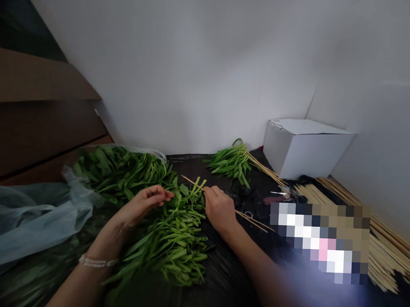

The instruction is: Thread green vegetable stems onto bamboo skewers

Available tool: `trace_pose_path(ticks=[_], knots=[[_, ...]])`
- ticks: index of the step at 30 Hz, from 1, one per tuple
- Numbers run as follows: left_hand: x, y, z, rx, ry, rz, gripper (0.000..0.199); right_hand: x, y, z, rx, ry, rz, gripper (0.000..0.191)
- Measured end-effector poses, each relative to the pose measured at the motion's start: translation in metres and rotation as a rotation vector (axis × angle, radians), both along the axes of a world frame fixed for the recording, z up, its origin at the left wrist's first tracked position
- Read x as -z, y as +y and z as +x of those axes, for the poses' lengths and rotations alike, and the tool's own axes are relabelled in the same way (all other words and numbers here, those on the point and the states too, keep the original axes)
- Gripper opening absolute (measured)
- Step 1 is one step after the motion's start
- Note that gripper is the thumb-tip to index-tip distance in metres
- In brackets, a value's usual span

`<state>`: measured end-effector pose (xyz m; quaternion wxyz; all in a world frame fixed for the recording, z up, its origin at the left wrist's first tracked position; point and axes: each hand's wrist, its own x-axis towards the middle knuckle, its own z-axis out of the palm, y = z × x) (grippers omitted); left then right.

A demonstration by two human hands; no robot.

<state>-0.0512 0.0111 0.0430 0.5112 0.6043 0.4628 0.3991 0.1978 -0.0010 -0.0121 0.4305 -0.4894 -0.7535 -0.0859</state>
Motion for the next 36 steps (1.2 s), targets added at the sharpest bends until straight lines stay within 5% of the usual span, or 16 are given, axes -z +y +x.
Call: trace_pose_path(ticks=[3,11,14,19,26,36], knots=[[0.006,0.004,0.001,-0.064,0.018,0.020,0.030,-0.001,-0.001,0.000,0.000,-0.007,0.003,0.024],[0.033,0.004,0.013,-0.073,0.621,0.299,0.034,-0.001,-0.001,-0.001,0.006,-0.008,-0.001,0.024],[0.036,0.003,0.017,-0.092,0.677,0.331,0.027,-0.002,-0.002,-0.001,0.001,-0.017,-0.006,0.024],[0.029,0.008,0.014,-0.161,0.371,0.342,0.023,-0.003,-0.002,-0.001,0.011,-0.018,-0.003,0.024],[0.014,0.008,0.009,-0.298,-0.254,-0.013,0.047,-0.004,-0.006,-0.004,-0.045,-0.046,0.009,0.025],[0.011,0.006,0.014,-0.188,-0.404,-0.198,0.042,-0.001,-0.011,-0.011,-0.096,-0.165,0.001,0.024]])
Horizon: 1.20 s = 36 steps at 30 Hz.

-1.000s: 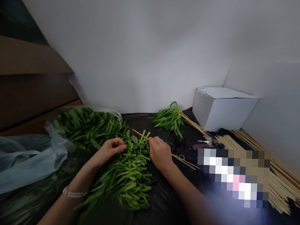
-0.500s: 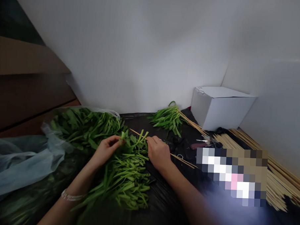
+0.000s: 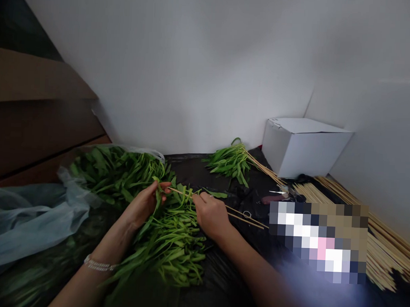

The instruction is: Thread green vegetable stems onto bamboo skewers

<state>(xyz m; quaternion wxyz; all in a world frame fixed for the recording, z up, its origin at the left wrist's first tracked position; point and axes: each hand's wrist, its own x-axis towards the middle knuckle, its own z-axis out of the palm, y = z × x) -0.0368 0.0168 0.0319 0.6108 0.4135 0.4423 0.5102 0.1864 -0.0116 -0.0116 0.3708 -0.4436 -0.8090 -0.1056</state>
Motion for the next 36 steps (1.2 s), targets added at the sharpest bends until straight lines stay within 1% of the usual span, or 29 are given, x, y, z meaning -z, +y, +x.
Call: trace_pose_path(ticks=[2,4,6,8,9,11,13,15,20,24,29,36], knots=[[0.001,-0.001,0.001,-0.002,0.023,0.040,0.043,-0.001,0.000,0.000,0.001,0.005,0.005,0.024],[0.001,-0.003,0.002,0.045,-0.001,0.060,0.044,-0.001,0.000,0.000,0.002,0.011,0.010,0.024],[-0.001,-0.005,0.003,0.098,-0.053,0.050,0.045,-0.002,0.000,0.001,0.005,0.018,0.013,0.025],[-0.002,-0.005,0.003,0.114,-0.089,0.017,0.044,-0.002,0.000,0.001,0.006,0.031,0.014,0.025],[-0.003,-0.004,0.002,0.095,-0.096,-0.001,0.042,-0.002,-0.001,0.001,0.004,0.039,0.016,0.025],[-0.002,-0.002,0.002,0.009,-0.094,-0.015,0.039,-0.003,-0.001,0.000,-0.008,0.056,0.021,0.025],[0.000,0.000,0.003,-0.091,-0.083,-0.001,0.036,-0.003,-0.001,0.000,-0.019,0.066,0.020,0.025],[0.002,0.001,0.004,-0.148,-0.073,0.025,0.035,-0.003,-0.001,0.000,-0.022,0.069,0.020,0.026],[0.005,0.000,0.007,-0.125,-0.045,0.038,0.040,-0.003,-0.001,0.000,-0.008,0.052,0.017,0.025],[0.007,0.001,0.007,-0.179,-0.032,0.044,0.038,-0.002,-0.001,0.000,-0.001,0.050,0.015,0.024],[0.008,0.004,0.005,-0.223,-0.074,0.015,0.037,-0.002,-0.002,-0.001,-0.012,0.055,0.021,0.024],[0.006,0.002,0.008,-0.203,-0.103,-0.001,0.041,-0.003,-0.003,-0.001,-0.007,0.049,0.007,0.024]])
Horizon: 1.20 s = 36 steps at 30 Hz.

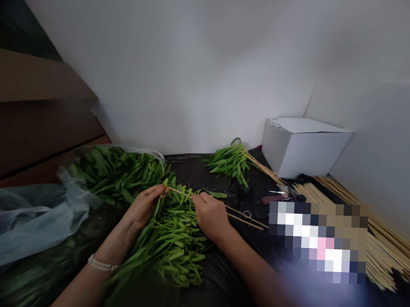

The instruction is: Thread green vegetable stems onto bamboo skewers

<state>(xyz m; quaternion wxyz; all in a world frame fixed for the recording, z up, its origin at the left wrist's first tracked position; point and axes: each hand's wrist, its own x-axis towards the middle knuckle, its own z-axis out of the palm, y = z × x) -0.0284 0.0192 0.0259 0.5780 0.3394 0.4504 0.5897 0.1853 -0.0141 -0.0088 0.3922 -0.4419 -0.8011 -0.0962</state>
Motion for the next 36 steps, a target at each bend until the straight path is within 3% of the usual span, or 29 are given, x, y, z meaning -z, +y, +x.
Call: trace_pose_path(ticks=[12,30,36], knots=[[0.0037,0.0023,-0.0031,-0.029,0.072,0.031,0.039,0.0016,-0.0010,-0.0015,-0.016,-0.012,-0.055,0.024],[0.0043,-0.0024,-0.0052,0.130,0.135,0.008,0.032,0.0081,-0.0014,-0.0052,-0.056,0.014,-0.052,0.026],[0.0067,-0.0073,0.0028,0.242,0.312,0.022,0.028,0.0087,-0.0030,-0.0078,-0.076,-0.020,-0.070,0.026]])
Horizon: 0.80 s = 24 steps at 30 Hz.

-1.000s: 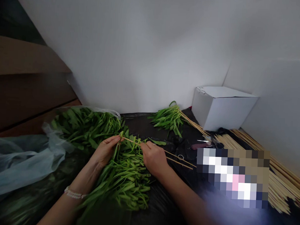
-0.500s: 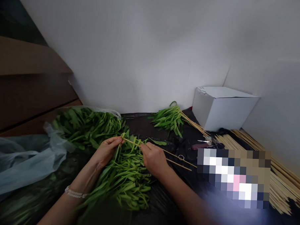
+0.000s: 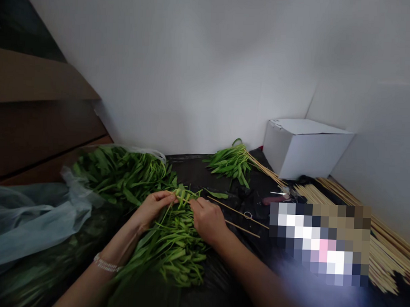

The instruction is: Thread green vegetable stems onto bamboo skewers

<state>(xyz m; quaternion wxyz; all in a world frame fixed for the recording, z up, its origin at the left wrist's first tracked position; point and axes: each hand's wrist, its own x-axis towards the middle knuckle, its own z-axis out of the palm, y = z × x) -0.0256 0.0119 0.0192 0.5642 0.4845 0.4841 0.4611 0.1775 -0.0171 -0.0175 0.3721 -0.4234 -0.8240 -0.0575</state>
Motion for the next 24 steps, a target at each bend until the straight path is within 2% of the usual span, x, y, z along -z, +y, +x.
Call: trace_pose_path(ticks=[8,13,16,19,22,24], knots=[[0.003,0.000,0.003,0.045,0.081,0.060,0.028,0.000,-0.001,-0.001,0.015,-0.018,-0.010,0.024],[0.002,-0.001,0.006,0.029,0.118,0.091,0.031,0.005,-0.001,-0.003,0.003,0.020,-0.019,0.026],[-0.004,0.000,0.004,-0.040,0.100,0.183,0.044,0.004,0.008,0.004,0.016,0.117,-0.030,0.026],[-0.011,0.004,-0.005,-0.192,0.076,0.257,0.057,-0.004,0.021,0.021,0.088,0.337,0.016,0.025],[-0.009,0.009,-0.013,-0.310,0.074,0.275,0.050,-0.015,0.032,0.038,0.205,0.537,0.104,0.026],[-0.003,0.012,-0.015,-0.287,0.119,0.302,0.040,-0.021,0.034,0.045,0.241,0.587,0.136,0.026]])
